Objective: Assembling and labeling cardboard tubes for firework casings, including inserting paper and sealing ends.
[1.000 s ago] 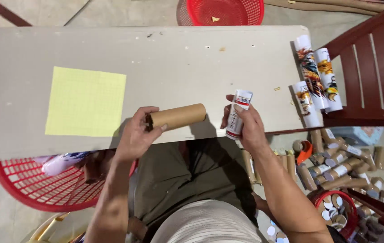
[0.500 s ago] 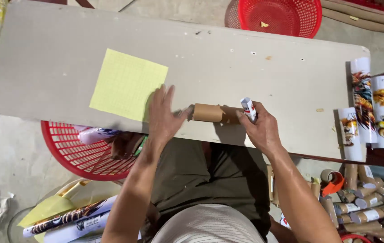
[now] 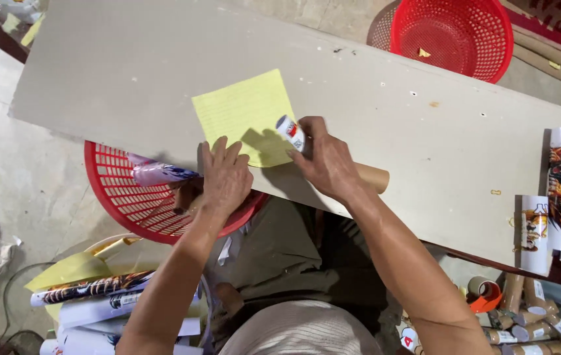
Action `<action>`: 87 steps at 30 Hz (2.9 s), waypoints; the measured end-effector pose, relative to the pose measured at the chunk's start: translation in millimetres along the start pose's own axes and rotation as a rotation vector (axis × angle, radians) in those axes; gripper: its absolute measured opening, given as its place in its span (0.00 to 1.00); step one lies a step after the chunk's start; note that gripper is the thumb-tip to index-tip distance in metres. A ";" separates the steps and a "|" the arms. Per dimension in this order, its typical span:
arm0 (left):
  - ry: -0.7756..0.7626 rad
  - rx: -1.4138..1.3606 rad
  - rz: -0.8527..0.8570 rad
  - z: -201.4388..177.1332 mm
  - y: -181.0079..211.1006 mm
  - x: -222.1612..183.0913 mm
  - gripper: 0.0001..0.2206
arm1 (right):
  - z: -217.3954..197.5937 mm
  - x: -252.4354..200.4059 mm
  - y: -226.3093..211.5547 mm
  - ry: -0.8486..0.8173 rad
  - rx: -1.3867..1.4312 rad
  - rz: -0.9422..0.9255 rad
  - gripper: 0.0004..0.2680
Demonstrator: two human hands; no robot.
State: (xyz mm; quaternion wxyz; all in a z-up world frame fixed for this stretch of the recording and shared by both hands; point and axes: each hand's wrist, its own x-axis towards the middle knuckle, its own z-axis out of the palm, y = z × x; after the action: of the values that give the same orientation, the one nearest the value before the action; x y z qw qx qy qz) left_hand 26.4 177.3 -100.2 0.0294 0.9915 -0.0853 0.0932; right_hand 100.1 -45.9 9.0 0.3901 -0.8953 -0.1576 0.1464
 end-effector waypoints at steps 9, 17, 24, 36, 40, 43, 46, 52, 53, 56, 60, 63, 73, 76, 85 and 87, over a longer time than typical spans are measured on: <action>0.185 -0.967 -1.005 10.7 15.6 -43.5 0.32 | 114.0 53.0 23.0 -0.020 -0.328 -0.337 0.17; 0.041 -0.207 -0.421 23.2 -24.8 50.0 0.45 | 44.5 74.8 14.0 0.221 -0.307 -0.016 0.10; -0.076 -0.319 -0.295 28.1 9.3 66.5 0.15 | -6.8 61.8 45.4 0.128 -0.304 0.144 0.12; 0.186 -0.555 -0.221 -4.1 54.6 94.2 0.06 | -64.7 33.5 13.7 0.065 0.046 0.091 0.12; 0.227 -0.470 -0.056 -37.0 73.5 102.9 0.04 | -88.2 12.5 1.9 -0.003 0.592 0.244 0.13; 0.191 -0.495 -0.032 -60.8 89.4 105.3 0.03 | -92.5 -4.3 18.9 0.062 0.662 0.156 0.14; 0.229 -0.507 0.049 -66.5 104.0 100.4 0.02 | -89.2 -14.8 39.9 0.125 0.647 -0.001 0.13; 0.315 -1.037 0.040 -82.9 138.6 84.0 0.14 | -92.4 -51.2 47.0 0.303 0.806 0.242 0.12; 0.358 -1.501 -0.063 -92.6 145.8 78.8 0.26 | -91.6 -59.5 49.0 0.353 0.863 0.237 0.12; -0.076 -1.838 -0.714 -87.8 146.9 64.1 0.35 | -91.9 -98.8 46.2 0.421 1.123 0.199 0.12; -0.218 -2.070 -0.760 -76.1 162.4 45.8 0.40 | -82.3 -140.4 56.1 0.511 1.140 0.207 0.12; -0.187 -2.017 -0.822 -88.9 176.0 42.2 0.38 | -76.0 -167.3 65.8 0.590 1.187 0.186 0.10; -0.317 -1.824 -0.666 -48.0 191.4 34.3 0.15 | -52.6 -208.0 81.0 0.659 1.294 0.258 0.08; -0.134 -1.648 -0.753 -49.7 154.0 57.1 0.12 | -57.4 -209.5 82.0 0.718 1.272 0.268 0.09; -0.212 -1.152 -0.929 2.2 10.7 53.9 0.12 | -46.5 -193.8 80.1 0.634 1.252 0.262 0.08; -0.380 -0.931 -0.912 4.1 1.4 49.8 0.16 | -44.6 -187.1 77.2 0.615 1.256 0.255 0.08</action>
State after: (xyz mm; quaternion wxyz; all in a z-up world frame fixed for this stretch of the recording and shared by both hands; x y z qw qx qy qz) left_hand 75.0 167.4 -94.7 0.4743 0.8114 0.3066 -0.1508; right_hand -39.5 -199.0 6.7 0.8390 -0.5136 0.1796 -0.0052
